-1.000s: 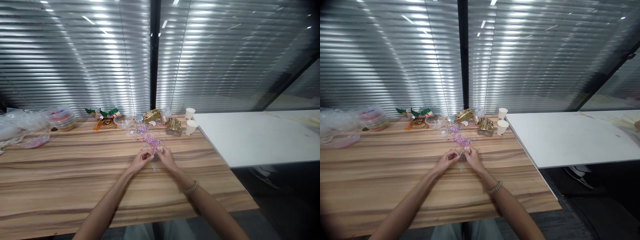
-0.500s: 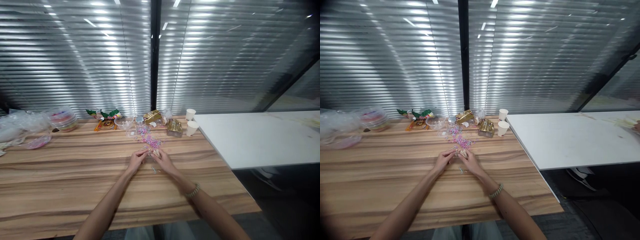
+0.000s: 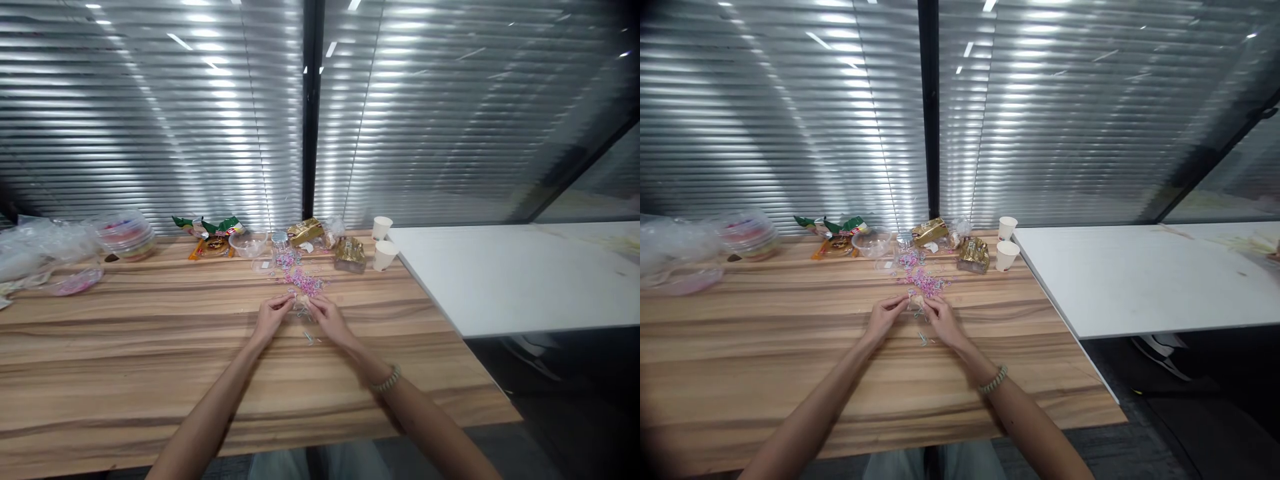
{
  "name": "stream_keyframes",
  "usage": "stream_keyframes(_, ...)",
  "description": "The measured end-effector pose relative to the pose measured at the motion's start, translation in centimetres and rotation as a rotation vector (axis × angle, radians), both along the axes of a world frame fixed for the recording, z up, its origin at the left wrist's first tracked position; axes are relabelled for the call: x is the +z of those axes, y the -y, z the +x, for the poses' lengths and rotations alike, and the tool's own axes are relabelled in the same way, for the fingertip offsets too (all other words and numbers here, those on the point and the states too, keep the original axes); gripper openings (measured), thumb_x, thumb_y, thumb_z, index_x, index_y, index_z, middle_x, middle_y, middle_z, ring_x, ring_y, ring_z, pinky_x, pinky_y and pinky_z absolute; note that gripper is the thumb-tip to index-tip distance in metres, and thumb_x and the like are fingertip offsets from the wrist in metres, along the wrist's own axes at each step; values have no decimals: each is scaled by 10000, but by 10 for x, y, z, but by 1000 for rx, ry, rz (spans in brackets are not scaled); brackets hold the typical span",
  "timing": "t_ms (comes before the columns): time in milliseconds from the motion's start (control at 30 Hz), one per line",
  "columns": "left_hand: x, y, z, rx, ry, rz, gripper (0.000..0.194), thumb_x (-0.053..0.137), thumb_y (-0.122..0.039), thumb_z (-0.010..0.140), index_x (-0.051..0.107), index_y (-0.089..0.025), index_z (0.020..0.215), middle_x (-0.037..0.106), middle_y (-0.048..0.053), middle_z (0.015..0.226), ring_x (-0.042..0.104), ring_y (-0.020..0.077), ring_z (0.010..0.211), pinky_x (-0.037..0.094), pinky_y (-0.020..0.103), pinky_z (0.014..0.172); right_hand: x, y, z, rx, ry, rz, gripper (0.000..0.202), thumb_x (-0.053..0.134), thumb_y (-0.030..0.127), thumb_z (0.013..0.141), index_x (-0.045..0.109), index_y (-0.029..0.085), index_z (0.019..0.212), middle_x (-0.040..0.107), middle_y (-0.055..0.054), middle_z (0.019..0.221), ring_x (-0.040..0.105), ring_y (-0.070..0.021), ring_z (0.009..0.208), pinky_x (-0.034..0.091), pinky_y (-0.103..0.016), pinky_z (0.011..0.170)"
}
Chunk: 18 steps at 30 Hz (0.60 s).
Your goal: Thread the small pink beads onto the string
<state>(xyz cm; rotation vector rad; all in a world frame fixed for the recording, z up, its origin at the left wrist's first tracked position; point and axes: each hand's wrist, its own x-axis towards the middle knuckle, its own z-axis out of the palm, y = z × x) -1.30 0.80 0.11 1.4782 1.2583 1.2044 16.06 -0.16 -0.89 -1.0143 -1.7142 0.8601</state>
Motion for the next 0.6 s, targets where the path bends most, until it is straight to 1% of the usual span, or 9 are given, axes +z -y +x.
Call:
stream_keyframes(100, -3, -1, -1, -37, -24, 5, 298, 669, -345, 674, 718, -173, 913, 701, 79, 988, 643, 242, 942, 481, 353, 862, -5, -4, 0, -24, -141, -148, 301, 546, 420, 804, 684, 167, 888, 657, -68, 824, 559, -182, 768, 445, -326, 737)
stream_keyframes(167, -5, -2, -2, -40, -39, 4, 299, 682, -338, 657, 721, -170, 902, 704, 81, 970, 656, 241, 898, 502, 343, 816, -7, -5, 0, -31, -250, -264, 329, 608, 438, 742, 679, 160, 901, 666, -62, 805, 567, -167, 691, 457, -299, 653)
stream_keyframes(200, -7, -2, -1, -38, -49, -4, 308, 684, -338, 655, 719, -166, 908, 707, 83, 958, 668, 235, 841, 518, 331, 763, -7, -5, 0, -28, -291, -302, 338, 631, 441, 716, 679, 157, 893, 669, -60, 795, 568, -160, 666, 457, -288, 626)
stream_keyframes(267, -9, -2, -1, -38, -69, -33, 333, 673, -348, 665, 713, -150, 929, 715, 91, 923, 667, 201, 653, 525, 299, 608, -6, -4, -1, -22, -339, -334, 333, 665, 438, 680, 683, 155, 855, 672, -55, 775, 567, -150, 644, 455, -274, 606)
stream_keyframes(333, -9, -1, 0, -49, -83, -55, 343, 655, -355, 681, 710, -135, 938, 720, 97, 897, 610, 153, 492, 484, 265, 481, -4, -3, -1, -23, -354, -342, 325, 681, 437, 661, 685, 153, 819, 668, -49, 745, 559, -140, 617, 451, -266, 588)
stream_keyframes(367, -9, -1, 0, -57, -87, -53, 337, 650, -348, 684, 711, -130, 934, 721, 99, 892, 589, 138, 461, 467, 253, 455, -3, -3, -2, -22, -352, -345, 325, 684, 440, 657, 685, 152, 808, 664, -45, 725, 552, -135, 596, 448, -263, 575)
stream_keyframes(433, -9, 0, 1, -67, -101, -26, 314, 652, -319, 684, 713, -128, 925, 723, 99, 886, 600, 136, 494, 472, 240, 474, -2, -2, -2, -6, -333, -349, 331, 682, 450, 657, 685, 154, 804, 656, -38, 695, 539, -126, 562, 438, -255, 547)
stream_keyframes(600, -8, 1, 0, -85, -159, 52, 281, 672, -295, 676, 718, -150, 912, 726, 94, 877, 663, 196, 746, 518, 272, 658, 2, -1, 1, 100, -226, -308, 342, 654, 471, 684, 691, 154, 809, 660, -41, 724, 511, -106, 535, 412, -237, 518)
